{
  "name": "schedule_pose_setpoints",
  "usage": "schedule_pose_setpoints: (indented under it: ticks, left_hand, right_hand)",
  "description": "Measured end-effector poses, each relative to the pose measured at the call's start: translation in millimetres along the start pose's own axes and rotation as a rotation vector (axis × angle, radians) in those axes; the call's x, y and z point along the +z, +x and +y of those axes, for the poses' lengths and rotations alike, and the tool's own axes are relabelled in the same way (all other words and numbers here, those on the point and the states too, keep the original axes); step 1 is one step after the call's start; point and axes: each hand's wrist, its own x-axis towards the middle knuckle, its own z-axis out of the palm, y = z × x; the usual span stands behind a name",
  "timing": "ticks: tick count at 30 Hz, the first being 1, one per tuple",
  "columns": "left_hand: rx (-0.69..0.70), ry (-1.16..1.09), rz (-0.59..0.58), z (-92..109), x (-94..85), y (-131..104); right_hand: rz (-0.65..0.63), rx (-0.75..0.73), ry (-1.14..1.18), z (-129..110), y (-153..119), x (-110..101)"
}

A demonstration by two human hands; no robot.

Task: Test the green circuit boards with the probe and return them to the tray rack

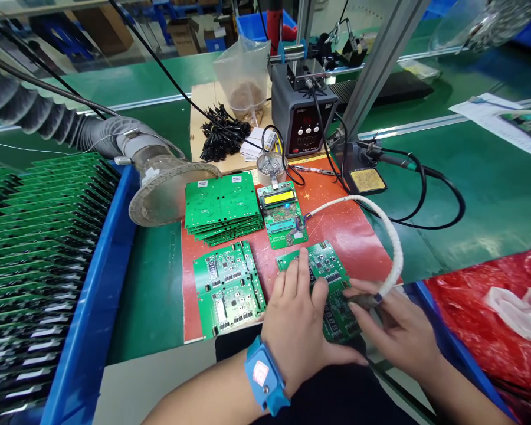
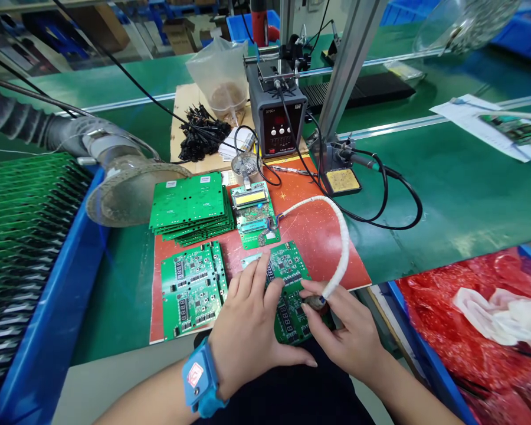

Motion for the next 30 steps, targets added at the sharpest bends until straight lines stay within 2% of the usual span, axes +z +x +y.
schedule_pose_setpoints:
  ticks: [7, 13, 15, 18, 20, 23, 26, 30]
  left_hand:
    - [0.017, 0.001, 0.013, 0.9, -0.7, 0.0]
    - [-0.060, -0.031, -0.102, 4.6, -7.8, 8.9]
    - [-0.064, -0.045, -0.128, 4.4, -10.3, 10.5]
    - [-0.023, -0.049, -0.111, -4.1, -18.3, 6.1]
    - [0.033, -0.028, -0.079, -18.4, -28.1, -2.8]
    - [0.099, 0.032, -0.063, -52.7, -46.2, -22.4]
    - [0.057, 0.094, -0.093, -92.9, -59.3, -42.7]
    - [-0.031, 0.110, -0.144, -132.6, -62.3, -61.2]
  right_hand:
    - [0.007, 0.014, 0.003, 0.7, -0.7, 0.3]
    - [-0.009, 0.065, 0.088, -2.5, -2.3, -3.0]
    - [0.046, 0.136, 0.192, -4.8, 1.3, -3.6]
    - [0.225, 0.251, 0.355, -6.5, 16.0, -0.6]
    - [0.275, 0.289, 0.403, -5.1, 29.6, 4.4]
    - [0.202, 0.317, 0.440, 1.1, 46.5, 14.5]
    - [0.100, 0.322, 0.452, 8.9, 52.4, 24.0]
    - [0.050, 0.311, 0.412, 14.4, 49.3, 30.3]
